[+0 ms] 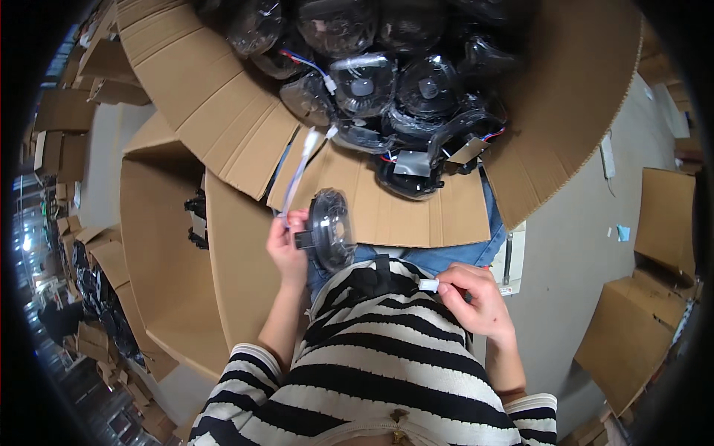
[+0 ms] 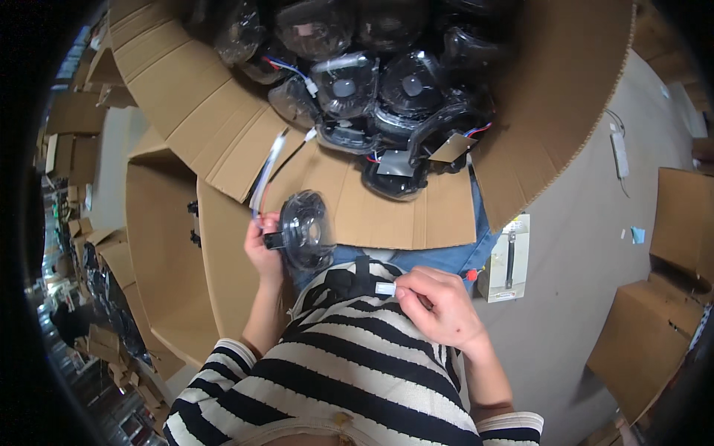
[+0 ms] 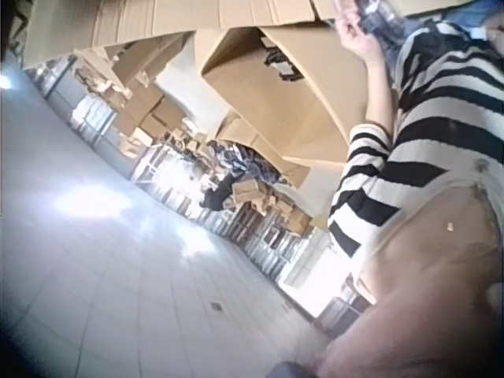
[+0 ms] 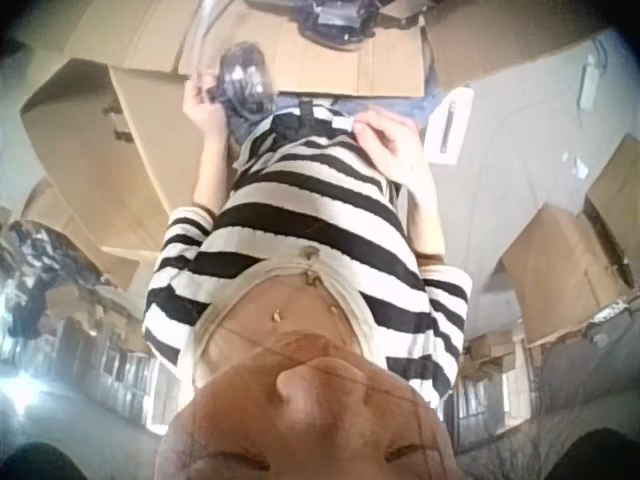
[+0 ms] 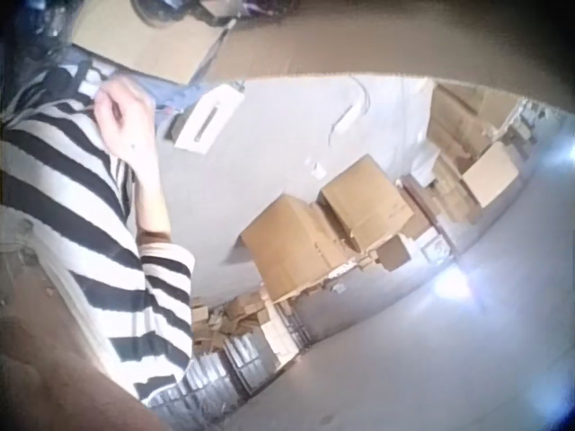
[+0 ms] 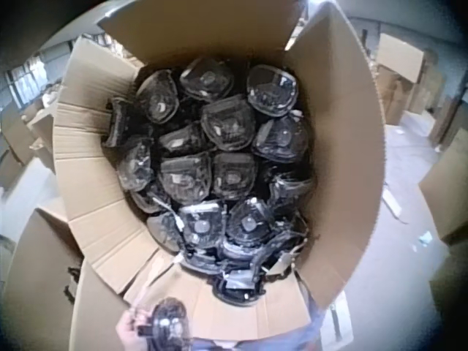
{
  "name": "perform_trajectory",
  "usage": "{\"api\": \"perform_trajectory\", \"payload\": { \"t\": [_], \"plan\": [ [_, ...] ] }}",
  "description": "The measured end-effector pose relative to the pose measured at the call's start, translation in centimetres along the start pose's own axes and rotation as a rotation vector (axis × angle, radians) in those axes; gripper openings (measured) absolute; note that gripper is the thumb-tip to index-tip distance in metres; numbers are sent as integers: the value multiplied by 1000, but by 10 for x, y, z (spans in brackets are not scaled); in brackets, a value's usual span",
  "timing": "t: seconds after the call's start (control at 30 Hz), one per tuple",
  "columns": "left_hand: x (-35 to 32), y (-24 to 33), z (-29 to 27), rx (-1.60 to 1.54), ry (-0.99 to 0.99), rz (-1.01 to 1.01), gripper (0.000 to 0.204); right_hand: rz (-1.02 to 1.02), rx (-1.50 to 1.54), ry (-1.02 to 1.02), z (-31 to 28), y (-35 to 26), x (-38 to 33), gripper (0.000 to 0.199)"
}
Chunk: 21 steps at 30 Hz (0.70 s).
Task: The person repeatedly picks up small black electronic components from a cardboard box, connects a white plastic connector to the wires on each unit, and places the assembled item back into the box. The task involves handling multiple identical units in a repetitive sequence.
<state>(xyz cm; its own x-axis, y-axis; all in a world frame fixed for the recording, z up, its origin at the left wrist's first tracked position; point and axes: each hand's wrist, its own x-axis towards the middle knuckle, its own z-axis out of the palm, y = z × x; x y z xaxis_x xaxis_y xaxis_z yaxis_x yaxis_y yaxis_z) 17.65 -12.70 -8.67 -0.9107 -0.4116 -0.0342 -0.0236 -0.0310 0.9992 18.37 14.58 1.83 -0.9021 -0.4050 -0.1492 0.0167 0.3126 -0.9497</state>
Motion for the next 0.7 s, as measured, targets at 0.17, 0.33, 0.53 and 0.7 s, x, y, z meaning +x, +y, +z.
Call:
{"api": "perform_trajectory", "payload": {
  "t": [0.17, 0.33, 0.53, 0.7],
  "plan": [
    [-4, 2, -36, -375, 159, -183, 14, -12, -44, -14, 6, -5, 2, 4],
    [8, 19, -66, -714, 179, -270, 17, 3, -59, -60, 13, -6, 4, 4],
    [27, 35, -80, -411, 229, -178, 33, -29, -86, -126, 29, -11, 14, 3],
    [37, 38, -91, -330, 199, -146, 33, 1, -79, -193, 42, -17, 25, 3]
  ]
}}
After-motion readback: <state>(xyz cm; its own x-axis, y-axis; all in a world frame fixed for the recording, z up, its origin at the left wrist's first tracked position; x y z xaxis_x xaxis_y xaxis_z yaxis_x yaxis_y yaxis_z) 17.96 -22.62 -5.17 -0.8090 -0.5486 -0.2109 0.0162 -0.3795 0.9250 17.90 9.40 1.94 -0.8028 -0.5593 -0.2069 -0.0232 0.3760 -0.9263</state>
